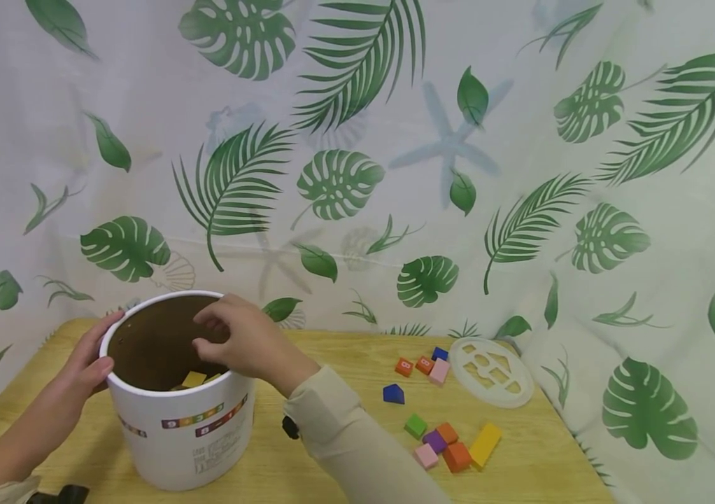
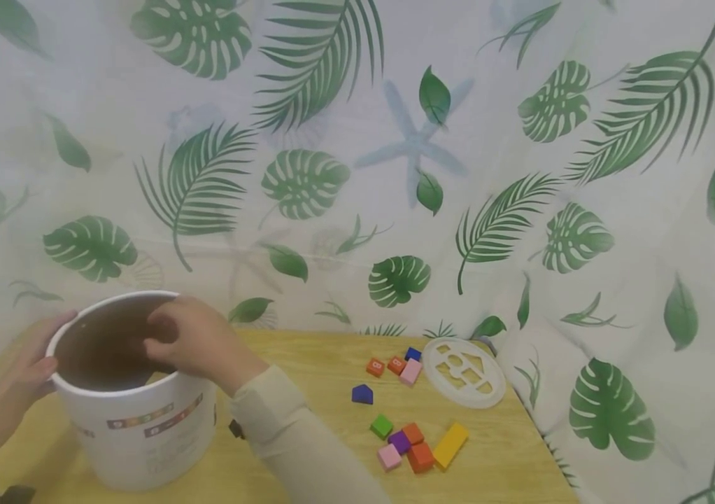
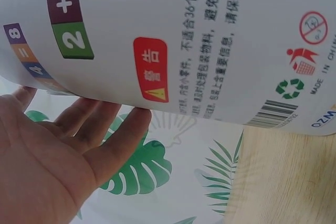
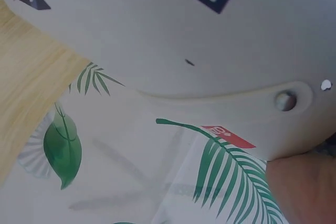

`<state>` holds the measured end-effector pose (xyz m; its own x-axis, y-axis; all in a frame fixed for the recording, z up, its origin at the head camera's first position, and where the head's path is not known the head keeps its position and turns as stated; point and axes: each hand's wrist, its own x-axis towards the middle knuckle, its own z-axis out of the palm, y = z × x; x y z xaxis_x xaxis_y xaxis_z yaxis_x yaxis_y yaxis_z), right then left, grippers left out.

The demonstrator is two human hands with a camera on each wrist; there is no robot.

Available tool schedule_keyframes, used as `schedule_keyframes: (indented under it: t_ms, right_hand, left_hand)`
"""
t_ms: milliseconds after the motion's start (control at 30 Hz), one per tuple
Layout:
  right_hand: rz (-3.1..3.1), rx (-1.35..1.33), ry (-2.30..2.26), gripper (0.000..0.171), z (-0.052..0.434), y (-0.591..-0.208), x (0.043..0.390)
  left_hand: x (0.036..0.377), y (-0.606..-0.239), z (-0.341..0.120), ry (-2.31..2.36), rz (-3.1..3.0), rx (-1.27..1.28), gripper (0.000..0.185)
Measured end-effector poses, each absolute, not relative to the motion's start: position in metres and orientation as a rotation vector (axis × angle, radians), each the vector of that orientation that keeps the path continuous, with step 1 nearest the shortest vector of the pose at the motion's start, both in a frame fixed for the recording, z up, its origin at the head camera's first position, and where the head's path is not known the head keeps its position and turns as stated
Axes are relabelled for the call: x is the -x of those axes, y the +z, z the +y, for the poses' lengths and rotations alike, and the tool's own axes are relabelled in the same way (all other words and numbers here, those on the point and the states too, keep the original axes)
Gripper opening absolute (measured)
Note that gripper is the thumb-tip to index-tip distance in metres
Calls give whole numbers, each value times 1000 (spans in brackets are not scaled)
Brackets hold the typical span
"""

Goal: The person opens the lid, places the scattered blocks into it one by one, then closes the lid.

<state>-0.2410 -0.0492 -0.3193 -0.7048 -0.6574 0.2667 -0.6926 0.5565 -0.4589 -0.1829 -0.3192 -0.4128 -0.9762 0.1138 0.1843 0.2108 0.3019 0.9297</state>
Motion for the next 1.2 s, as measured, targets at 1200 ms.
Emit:
schedule_keyframes:
  t_ms: [1200]
  right_hand:
    - [-2644, -1241, 723, 30, 136, -360, 282]
  left_hand:
    - [183, -413, -320, -1657, -2420, 484, 58]
